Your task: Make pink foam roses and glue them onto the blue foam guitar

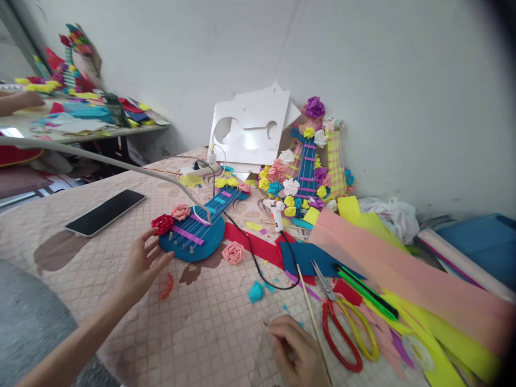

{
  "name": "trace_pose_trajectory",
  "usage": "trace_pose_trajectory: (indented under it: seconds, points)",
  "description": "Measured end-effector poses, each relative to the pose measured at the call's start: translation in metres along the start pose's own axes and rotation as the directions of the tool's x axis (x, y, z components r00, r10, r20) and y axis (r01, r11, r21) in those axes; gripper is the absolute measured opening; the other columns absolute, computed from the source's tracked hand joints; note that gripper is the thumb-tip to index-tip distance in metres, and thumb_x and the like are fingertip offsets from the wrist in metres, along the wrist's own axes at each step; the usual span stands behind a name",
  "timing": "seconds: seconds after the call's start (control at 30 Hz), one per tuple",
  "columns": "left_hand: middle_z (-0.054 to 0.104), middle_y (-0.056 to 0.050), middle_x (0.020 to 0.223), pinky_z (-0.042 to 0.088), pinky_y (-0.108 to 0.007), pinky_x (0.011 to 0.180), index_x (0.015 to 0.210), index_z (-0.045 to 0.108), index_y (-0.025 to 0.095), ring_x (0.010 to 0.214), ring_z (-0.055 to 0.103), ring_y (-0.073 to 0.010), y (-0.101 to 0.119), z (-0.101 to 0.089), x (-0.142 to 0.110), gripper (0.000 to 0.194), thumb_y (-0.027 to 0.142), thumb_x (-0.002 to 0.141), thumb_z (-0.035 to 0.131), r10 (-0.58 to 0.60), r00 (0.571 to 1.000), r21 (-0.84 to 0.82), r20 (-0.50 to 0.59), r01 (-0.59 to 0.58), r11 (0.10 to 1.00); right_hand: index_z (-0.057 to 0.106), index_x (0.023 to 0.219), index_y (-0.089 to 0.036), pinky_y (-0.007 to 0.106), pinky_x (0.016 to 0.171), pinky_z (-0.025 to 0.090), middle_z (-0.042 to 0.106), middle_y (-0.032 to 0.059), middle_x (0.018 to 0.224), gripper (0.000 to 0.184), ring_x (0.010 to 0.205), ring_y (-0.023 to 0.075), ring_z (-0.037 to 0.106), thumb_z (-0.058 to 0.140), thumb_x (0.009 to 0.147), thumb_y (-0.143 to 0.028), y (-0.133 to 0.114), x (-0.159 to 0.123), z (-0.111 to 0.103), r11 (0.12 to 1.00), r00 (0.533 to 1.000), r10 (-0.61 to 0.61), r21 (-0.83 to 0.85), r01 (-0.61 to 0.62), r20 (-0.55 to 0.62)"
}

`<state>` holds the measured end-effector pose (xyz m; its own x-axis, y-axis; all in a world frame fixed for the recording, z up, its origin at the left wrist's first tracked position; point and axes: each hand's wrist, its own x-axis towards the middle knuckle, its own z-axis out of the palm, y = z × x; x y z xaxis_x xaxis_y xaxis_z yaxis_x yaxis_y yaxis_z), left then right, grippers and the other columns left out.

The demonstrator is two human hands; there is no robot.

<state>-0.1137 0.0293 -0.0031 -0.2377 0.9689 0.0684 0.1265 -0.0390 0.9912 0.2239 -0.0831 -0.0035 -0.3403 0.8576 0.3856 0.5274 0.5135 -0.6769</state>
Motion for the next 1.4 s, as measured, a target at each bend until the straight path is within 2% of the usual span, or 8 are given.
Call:
trace_pose_trajectory:
  seconds: [0.2,0.4,0.57,0.7,0.83,1.0,1.2,1.4]
  points:
    - [0.038,-0.009,0.141,0.039,-0.054,0.103,0.129,0.035,0.029,0.129,0.041,-0.032,0.004,0.004,-0.02,0.066,0.045,0.074,0.067,0.032,0.999,0.068,0.043,-0.035,0.997,0.054,0.089,-0.02,0.02,0.053,0.046,0.06,0.0035,0.077,0.016,0.063,0.0134,0.059,0.046,0.085,-0.007,0.002,-0.002,0.001,1.0,1.0,-0.011,0.013,0.011,-0.004]
    - [0.042,-0.007,0.138,0.041,-0.053,0.1,0.131,0.036,0.031,0.125,0.044,-0.0285,0.012,0.008,-0.034,0.055,0.041,0.082,0.057,0.261,0.956,0.377,0.135,-0.293,0.879,0.055,0.089,-0.02,0.021,0.055,0.047,0.061,0.0037,0.077,0.015,0.064,0.014,0.059,0.047,0.084,-0.008,0.004,-0.002,0.001,1.0,1.0,-0.008,0.013,0.008,-0.011]
    - [0.059,-0.007,0.117,0.052,-0.042,0.081,0.123,0.045,0.027,0.097,0.061,-0.0237,0.018,0.021,-0.043,0.04,0.039,0.086,0.053,0.335,0.915,0.524,0.226,-0.404,0.75,0.055,0.09,-0.02,0.021,0.055,0.047,0.061,0.0037,0.077,0.017,0.065,0.0139,0.059,0.047,0.083,-0.007,0.004,-0.003,0.003,1.0,1.0,-0.016,0.021,0.017,-0.021]
    - [0.066,-0.002,0.094,0.051,-0.029,0.068,0.101,0.058,0.025,0.082,0.064,-0.0179,0.025,0.035,-0.043,0.016,0.031,0.091,0.046,0.283,0.856,0.505,0.433,-0.49,0.71,0.056,0.088,-0.02,0.022,0.061,0.049,0.061,0.004,0.077,0.016,0.07,0.0152,0.061,0.046,0.084,-0.009,0.003,-0.005,0.007,0.999,0.998,0.012,0.048,-0.009,-0.062]
    - [0.067,-0.003,0.089,0.05,-0.029,0.071,0.091,0.061,0.022,0.081,0.064,-0.0183,0.033,0.051,-0.033,0.019,0.027,0.092,0.043,0.254,0.804,0.513,0.538,-0.551,0.658,0.056,0.088,-0.02,0.022,0.06,0.049,0.061,0.0036,0.077,0.016,0.068,0.0145,0.061,0.046,0.085,-0.009,0.001,-0.005,0.005,0.999,0.999,0.008,0.033,-0.007,-0.051]
    - [0.058,-0.01,0.119,0.048,-0.037,0.088,0.118,0.05,0.021,0.107,0.057,-0.0243,0.034,0.073,-0.013,0.032,0.027,0.087,0.052,0.382,0.752,0.48,0.537,-0.645,0.595,0.055,0.089,-0.02,0.021,0.059,0.051,0.062,0.004,0.077,0.016,0.068,0.0146,0.062,0.046,0.084,-0.008,-0.003,-0.001,0.0,1.0,1.0,-0.011,0.003,0.011,-0.029]
    - [0.052,-0.014,0.126,0.043,-0.045,0.096,0.125,0.043,0.019,0.116,0.05,-0.0287,0.035,0.098,0.0,0.051,0.023,0.078,0.063,0.357,0.672,0.427,0.649,-0.71,0.56,0.055,0.089,-0.02,0.021,0.055,0.049,0.062,0.0043,0.077,0.016,0.064,0.0138,0.06,0.045,0.084,-0.008,-0.003,0.001,-0.002,1.0,1.0,0.006,-0.019,-0.006,-0.01]
    - [0.051,-0.015,0.125,0.042,-0.046,0.095,0.127,0.042,0.017,0.116,0.046,-0.0307,0.035,0.112,0.003,0.06,0.018,0.072,0.067,0.29,0.682,0.499,0.671,-0.705,0.504,0.055,0.089,-0.02,0.021,0.056,0.049,0.062,0.0041,0.077,0.017,0.065,0.0138,0.06,0.046,0.083,-0.007,0.0,-0.001,-0.002,1.0,1.0,-0.008,-0.026,0.007,-0.023]
